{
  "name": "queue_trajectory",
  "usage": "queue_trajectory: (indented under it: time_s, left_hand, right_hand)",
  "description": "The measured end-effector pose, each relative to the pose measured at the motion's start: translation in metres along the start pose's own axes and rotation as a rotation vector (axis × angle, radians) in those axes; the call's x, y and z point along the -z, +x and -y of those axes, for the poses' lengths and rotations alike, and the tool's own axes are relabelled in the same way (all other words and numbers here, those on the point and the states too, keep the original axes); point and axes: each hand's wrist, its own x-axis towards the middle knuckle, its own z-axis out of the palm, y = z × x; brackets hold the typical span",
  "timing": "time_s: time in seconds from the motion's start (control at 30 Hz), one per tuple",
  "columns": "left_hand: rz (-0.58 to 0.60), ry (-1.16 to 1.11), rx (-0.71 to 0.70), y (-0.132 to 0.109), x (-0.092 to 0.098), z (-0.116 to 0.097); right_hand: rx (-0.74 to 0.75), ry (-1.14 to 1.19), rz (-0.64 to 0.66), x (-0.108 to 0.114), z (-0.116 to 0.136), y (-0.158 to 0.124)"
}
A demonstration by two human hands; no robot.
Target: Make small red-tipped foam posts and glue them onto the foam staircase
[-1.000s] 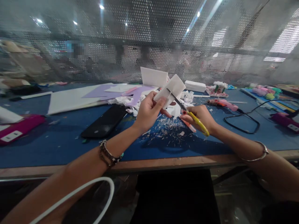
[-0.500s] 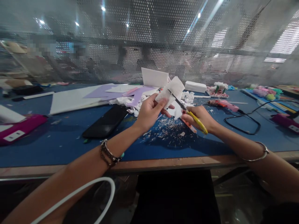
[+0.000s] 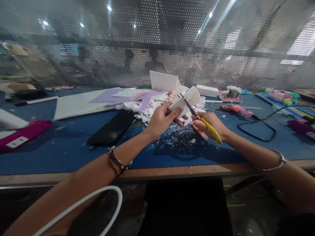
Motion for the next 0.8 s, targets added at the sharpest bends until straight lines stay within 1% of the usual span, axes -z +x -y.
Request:
queue_trajectory:
  time_s: [0.2, 0.37, 0.8]
  left_hand:
    - [-0.013, 0.007, 0.003, 0.0006, 0.0003, 0.0019]
    - [-0.017, -0.034, 0.008, 0.0018, 0.0008, 0.0029]
    - [-0.026, -0.034, 0.013, 0.0024, 0.0016, 0.0041]
  right_hand:
    - [-0.005, -0.014, -0.036, 0.0012, 0.0043, -0.0002]
    - [-0.014, -0.029, -0.061, 0.0025, 0.0067, -0.0003]
    - [-0.01, -0.023, -0.12, 0.001, 0.004, 0.0005]
